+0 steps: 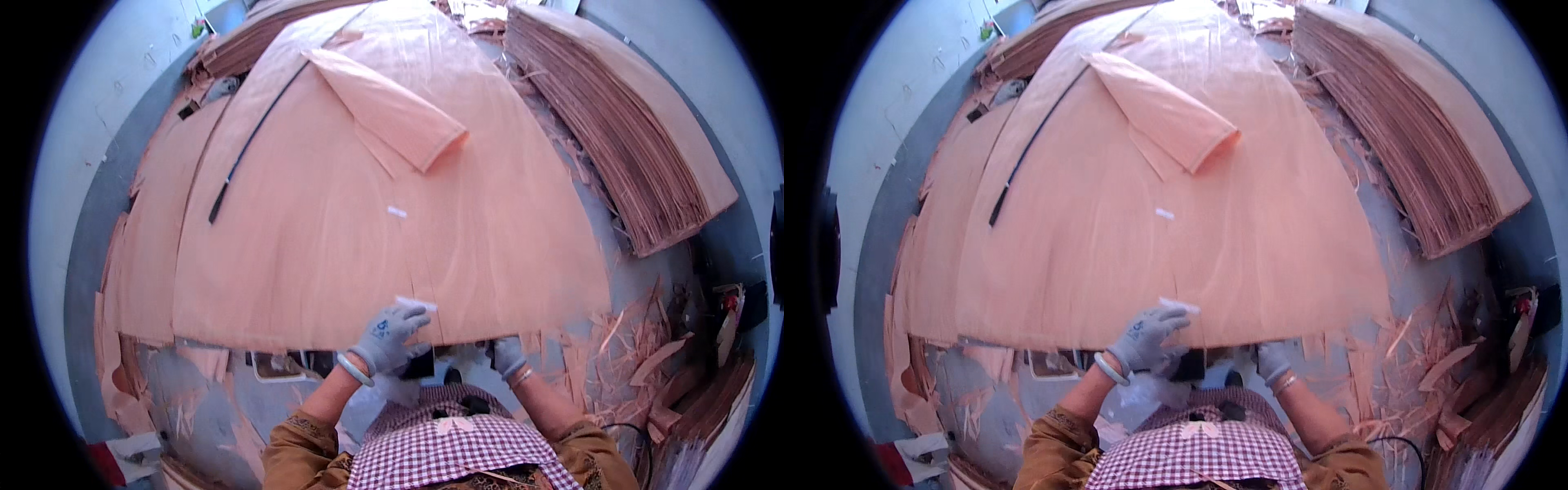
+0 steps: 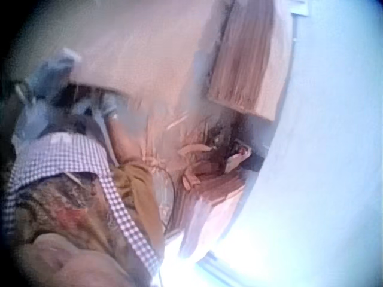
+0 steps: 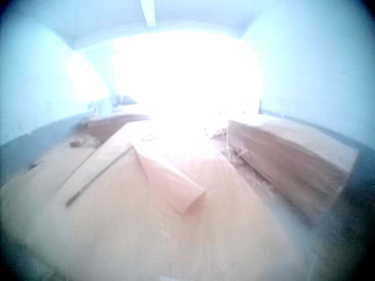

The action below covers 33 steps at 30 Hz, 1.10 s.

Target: The person trims large sheets of wood veneer using a utility knife along a metal guide and stacks the cut pieces on top of other veneer piles.

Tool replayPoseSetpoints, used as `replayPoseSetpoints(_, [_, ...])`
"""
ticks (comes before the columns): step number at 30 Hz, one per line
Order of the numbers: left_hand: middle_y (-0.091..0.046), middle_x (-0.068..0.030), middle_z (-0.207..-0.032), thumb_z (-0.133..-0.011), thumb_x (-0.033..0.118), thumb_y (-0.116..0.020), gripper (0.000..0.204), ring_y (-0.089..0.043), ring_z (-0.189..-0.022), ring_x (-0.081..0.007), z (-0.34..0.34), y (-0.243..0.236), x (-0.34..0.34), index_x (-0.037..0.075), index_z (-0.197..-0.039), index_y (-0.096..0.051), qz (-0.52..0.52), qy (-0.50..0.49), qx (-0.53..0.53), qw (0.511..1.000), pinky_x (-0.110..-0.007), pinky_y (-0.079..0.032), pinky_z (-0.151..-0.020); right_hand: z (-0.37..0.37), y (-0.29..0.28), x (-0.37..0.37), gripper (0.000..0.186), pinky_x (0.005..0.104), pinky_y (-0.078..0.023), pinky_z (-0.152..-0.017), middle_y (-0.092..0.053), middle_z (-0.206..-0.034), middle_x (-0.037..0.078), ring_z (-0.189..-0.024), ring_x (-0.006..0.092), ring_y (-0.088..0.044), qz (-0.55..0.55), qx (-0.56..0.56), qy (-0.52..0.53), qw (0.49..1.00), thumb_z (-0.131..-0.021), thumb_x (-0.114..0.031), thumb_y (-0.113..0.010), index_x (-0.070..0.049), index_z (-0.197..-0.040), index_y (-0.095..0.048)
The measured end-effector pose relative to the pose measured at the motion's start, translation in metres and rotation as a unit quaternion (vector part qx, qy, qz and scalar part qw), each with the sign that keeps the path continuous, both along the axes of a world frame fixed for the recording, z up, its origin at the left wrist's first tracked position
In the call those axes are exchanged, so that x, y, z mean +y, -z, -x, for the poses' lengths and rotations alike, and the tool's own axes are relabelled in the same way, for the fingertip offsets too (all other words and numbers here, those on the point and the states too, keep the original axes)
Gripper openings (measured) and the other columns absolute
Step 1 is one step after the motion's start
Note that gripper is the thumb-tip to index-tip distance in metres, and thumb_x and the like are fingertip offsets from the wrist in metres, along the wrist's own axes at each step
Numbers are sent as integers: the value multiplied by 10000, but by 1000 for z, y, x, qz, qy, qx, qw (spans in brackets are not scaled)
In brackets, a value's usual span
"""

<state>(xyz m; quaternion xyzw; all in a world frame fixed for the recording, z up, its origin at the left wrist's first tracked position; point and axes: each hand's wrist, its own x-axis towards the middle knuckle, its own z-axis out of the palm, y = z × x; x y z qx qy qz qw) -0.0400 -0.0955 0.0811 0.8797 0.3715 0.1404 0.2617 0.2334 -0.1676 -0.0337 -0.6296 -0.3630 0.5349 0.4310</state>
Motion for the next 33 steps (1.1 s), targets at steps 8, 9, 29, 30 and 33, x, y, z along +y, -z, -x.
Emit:
replayPoseSetpoints(8, [-646, -160, -1076, -845, 207, -617, 227, -611, -966, -348, 6, 36, 115, 25, -972, -661, 70, -167, -113, 977, -405, -487, -860, -37, 124, -33, 200, 367, -455, -535, -633, -700, 87, -529, 227, -545, -178, -497, -155, 835, -828, -204, -576, -81, -980, -615])
replayPoseSetpoints(9, [-645, -155, -1087, -846, 206, -608, 214, -611, -961, -348, -2, 38, 136, 24, -944, -663, 28, -162, -88, 982, -412, -487, -856, -40, 113, -32, 254, 407, -465, -602, -642, -745, 112, -571, 268, -559, -221, -558, -166, 783, -777, -169, -601, -69, -1011, -615])
replayPoseSetpoints(29, [-630, -161, -1040, -836, 200, -599, 264, -598, -960, -325, -55, 35, 350, 17, -1024, -626, -351, -244, -37, 903, -417, -461, -844, -75, 39, -146, 218, 278, -477, -688, -687, -924, 45, -797, 133, -620, 277, 66, 17, 958, -913, -154, -552, -10, -1011, -683])
replayPoseSetpoints(30, [-641, -155, -998, -833, 199, -627, 256, -612, -913, -329, -38, 18, 348, 23, -1018, -626, -395, -237, -89, 883, -419, -478, -802, -79, 37, -138, 216, 278, -476, -694, -688, -929, 42, -804, 135, -618, 215, 21, -86, 973, -906, -152, -571, -14, -1031, -679])
replayPoseSetpoints(33, [-651, -151, -925, -836, 171, -664, 191, -635, -839, -304, 24, -36, 318, 34, -966, -635, -376, -343, -160, 846, -383, -502, -758, -74, 19, -101, 270, 273, -476, -745, -681, -951, 40, -821, 136, -605, 279, 10, -209, 937, -874, -155, -635, -22, -1108, -657])
